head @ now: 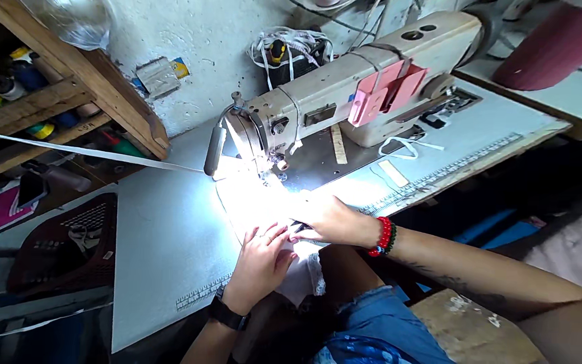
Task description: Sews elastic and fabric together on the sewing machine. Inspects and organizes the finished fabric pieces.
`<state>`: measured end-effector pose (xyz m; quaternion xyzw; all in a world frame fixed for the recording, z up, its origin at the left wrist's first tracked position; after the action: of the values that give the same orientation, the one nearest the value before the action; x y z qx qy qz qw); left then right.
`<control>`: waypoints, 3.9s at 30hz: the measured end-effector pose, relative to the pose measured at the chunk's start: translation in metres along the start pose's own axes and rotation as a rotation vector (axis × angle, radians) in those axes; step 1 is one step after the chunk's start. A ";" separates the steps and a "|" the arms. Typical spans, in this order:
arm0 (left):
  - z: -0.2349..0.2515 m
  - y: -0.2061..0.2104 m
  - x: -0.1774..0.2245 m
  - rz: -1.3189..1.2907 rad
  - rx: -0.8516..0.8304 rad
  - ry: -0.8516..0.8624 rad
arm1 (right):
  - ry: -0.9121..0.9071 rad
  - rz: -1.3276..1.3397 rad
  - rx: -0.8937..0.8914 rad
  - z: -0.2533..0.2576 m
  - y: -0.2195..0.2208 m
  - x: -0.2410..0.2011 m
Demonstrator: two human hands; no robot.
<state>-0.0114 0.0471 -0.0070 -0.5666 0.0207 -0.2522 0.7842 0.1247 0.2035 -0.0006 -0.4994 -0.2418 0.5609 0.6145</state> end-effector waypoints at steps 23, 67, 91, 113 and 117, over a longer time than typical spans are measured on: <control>-0.009 0.002 0.014 -0.071 0.009 -0.029 | 0.017 -0.050 -0.093 -0.015 -0.004 -0.008; 0.084 -0.025 -0.227 -0.108 0.081 -0.144 | 0.352 -0.177 -0.296 0.079 -0.010 0.053; -0.118 -0.123 -0.042 0.097 -0.216 -0.393 | -0.299 0.167 -0.077 0.097 0.016 -0.060; 0.006 -0.024 -0.058 0.101 -0.101 -0.020 | -0.054 -0.025 -0.120 0.019 -0.006 0.001; 0.016 -0.025 -0.073 0.087 -0.132 -0.013 | 0.076 -0.039 -0.232 0.033 -0.007 0.008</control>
<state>-0.0791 0.0861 0.0028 -0.6171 0.0567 -0.2125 0.7555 0.1020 0.2234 0.0165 -0.5830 -0.2912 0.4980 0.5721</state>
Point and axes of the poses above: each hand's wrist, its own z-axis towards the middle knuckle, its own y-axis out of the palm, x = y × z, the point moved 3 cm from there along z, towards the middle knuckle, and after that the axes turned 14 degrees about y, right-handed, at the moved point
